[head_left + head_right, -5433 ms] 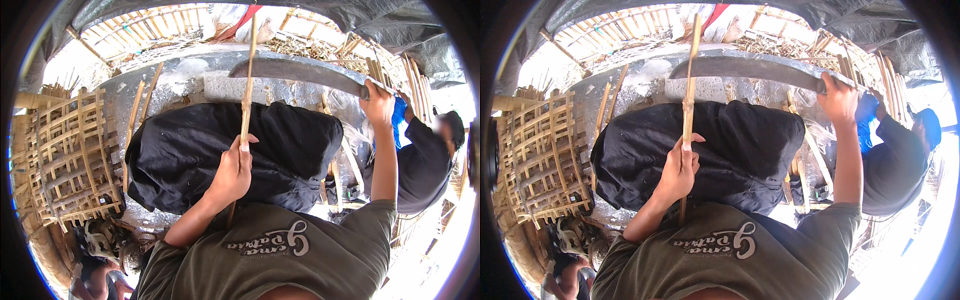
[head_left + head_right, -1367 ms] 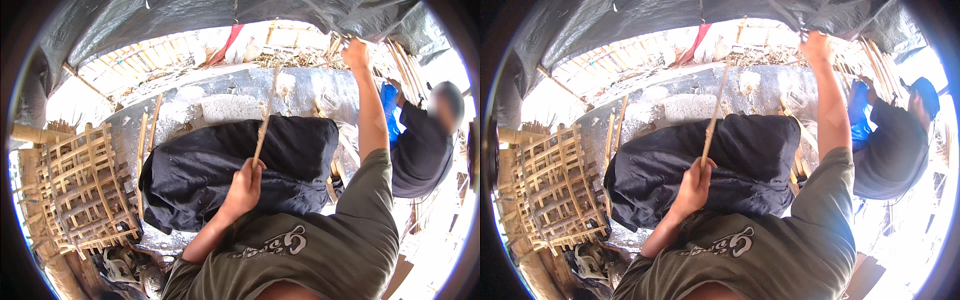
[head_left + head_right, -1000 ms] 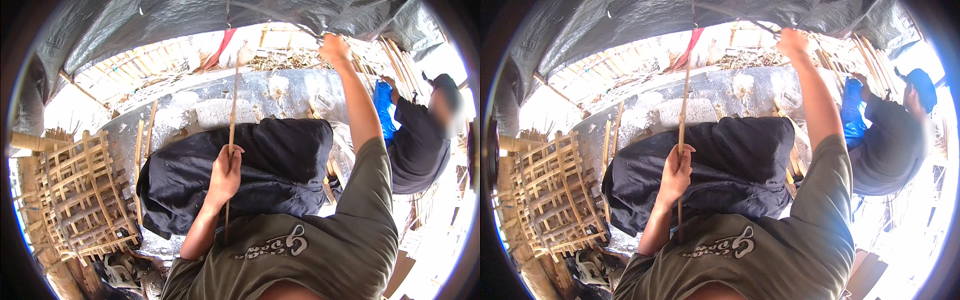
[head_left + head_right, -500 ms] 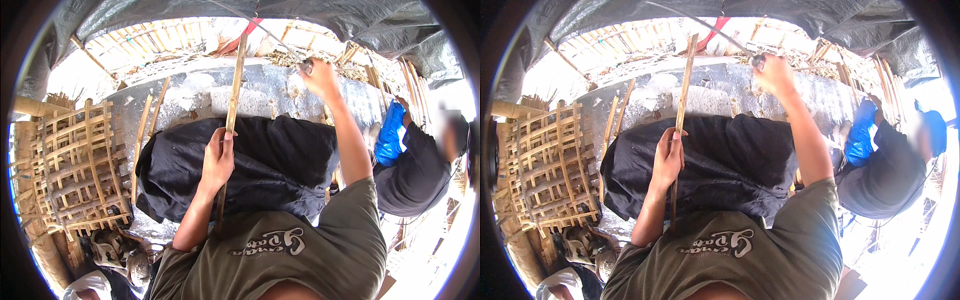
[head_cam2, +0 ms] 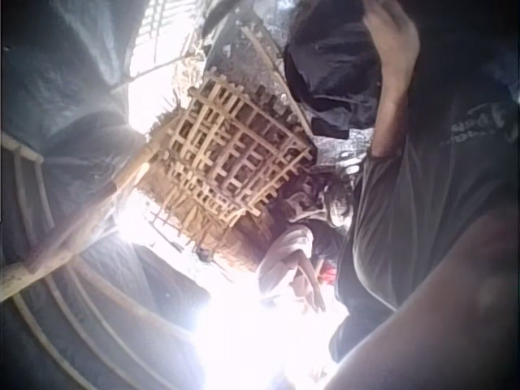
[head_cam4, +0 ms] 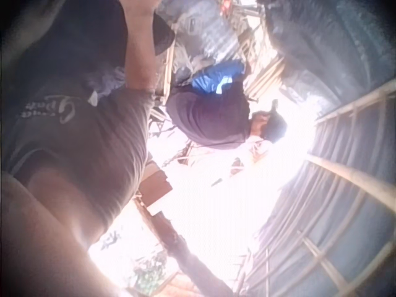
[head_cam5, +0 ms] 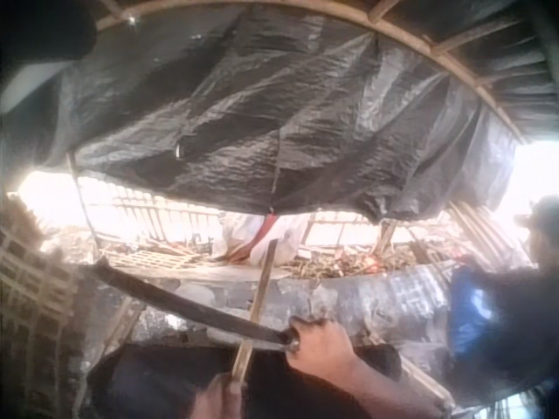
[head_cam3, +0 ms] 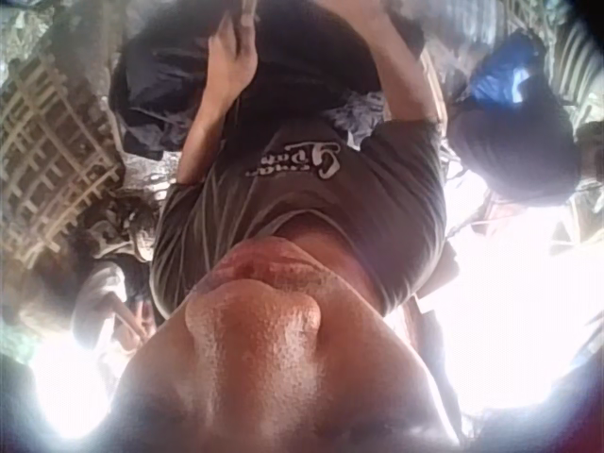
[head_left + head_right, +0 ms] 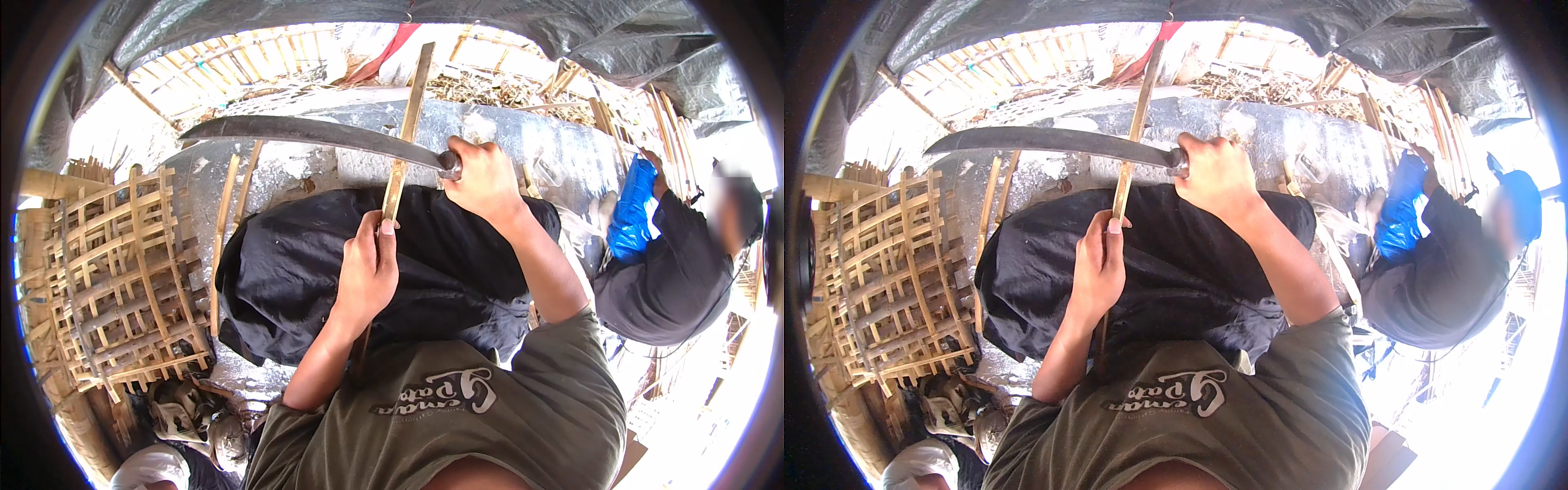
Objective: The person sits on the floor and uses a large knife to sharpen thin bamboo sticks. They hold the sticks with one hand and scrape the blade along the surface to smooth and shape them.
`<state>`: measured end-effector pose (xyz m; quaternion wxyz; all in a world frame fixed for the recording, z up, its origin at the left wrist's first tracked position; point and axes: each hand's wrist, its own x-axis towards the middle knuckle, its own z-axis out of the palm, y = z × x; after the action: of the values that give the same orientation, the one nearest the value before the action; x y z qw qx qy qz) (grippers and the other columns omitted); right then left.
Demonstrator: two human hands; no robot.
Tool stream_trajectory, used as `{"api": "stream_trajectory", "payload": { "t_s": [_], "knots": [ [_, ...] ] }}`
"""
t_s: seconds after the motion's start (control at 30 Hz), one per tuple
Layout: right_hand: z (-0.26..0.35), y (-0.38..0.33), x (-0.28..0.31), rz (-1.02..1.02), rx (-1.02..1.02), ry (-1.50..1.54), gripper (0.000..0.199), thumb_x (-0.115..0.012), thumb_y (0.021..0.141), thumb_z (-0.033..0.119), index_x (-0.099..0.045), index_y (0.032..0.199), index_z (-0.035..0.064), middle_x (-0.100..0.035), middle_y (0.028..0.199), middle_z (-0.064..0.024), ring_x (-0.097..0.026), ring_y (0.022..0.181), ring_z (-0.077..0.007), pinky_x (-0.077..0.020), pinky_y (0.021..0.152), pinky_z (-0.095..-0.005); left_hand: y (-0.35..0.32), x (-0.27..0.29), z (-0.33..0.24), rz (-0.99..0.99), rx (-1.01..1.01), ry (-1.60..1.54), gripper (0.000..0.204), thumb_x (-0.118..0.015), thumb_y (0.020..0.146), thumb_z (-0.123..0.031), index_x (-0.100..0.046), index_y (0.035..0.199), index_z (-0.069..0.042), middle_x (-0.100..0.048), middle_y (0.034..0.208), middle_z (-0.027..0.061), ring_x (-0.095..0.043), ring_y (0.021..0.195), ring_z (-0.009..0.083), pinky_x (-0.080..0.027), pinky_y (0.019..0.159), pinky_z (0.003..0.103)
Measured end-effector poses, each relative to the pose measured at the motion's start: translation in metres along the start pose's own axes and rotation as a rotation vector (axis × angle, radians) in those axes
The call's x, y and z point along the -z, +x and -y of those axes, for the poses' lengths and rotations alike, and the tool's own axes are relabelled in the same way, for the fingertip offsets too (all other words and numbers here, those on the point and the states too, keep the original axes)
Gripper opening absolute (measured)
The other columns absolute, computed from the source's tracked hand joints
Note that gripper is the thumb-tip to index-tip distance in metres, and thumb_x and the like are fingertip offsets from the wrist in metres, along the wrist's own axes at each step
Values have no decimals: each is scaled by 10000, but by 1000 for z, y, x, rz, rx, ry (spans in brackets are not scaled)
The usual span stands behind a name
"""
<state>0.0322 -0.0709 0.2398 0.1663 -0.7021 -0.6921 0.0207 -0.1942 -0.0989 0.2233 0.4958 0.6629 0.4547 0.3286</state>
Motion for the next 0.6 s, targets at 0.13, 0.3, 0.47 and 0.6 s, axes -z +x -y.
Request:
{"api": "stream_trajectory", "payload": {
  "t_s": [0.13,0.3,0.47,0.6],
  "knots": [
    [5,0,2,43,-19,-71,259,-691,673,172,-623,902,71,-661,709,-222,-698,732,-413,-585,700,-487,-7,-4,-3,0,-39,24,245,-409,1065,-188,-513,1028,31,-540,615,205,-588,527,374,-422,513,437],
    [1,4,2,57,-28,-131,304,-735,646,186,-631,912,79,-669,731,-217,-708,746,-399,-587,704,-479,-14,-6,-1,-55,-53,59,238,-415,1065,-179,-524,991,19,-502,605,160,-504,490,280,-387,502,391],
    [-8,13,-2,29,-20,-177,308,-759,629,187,-632,896,99,-673,727,-187,-705,737,-375,-584,698,-466,-13,-2,-3,-40,-59,69,221,-430,1058,-167,-520,983,20,-507,604,159,-514,486,288,-390,496,388],
    [-18,21,-2,-23,-9,-192,287,-747,609,157,-631,869,121,-669,709,-165,-692,722,-367,-577,688,-466,-9,2,-8,-7,-77,53,196,-435,1048,-146,-502,995,30,-529,591,197,-588,504,372,-405,476,426]
  ]
}}
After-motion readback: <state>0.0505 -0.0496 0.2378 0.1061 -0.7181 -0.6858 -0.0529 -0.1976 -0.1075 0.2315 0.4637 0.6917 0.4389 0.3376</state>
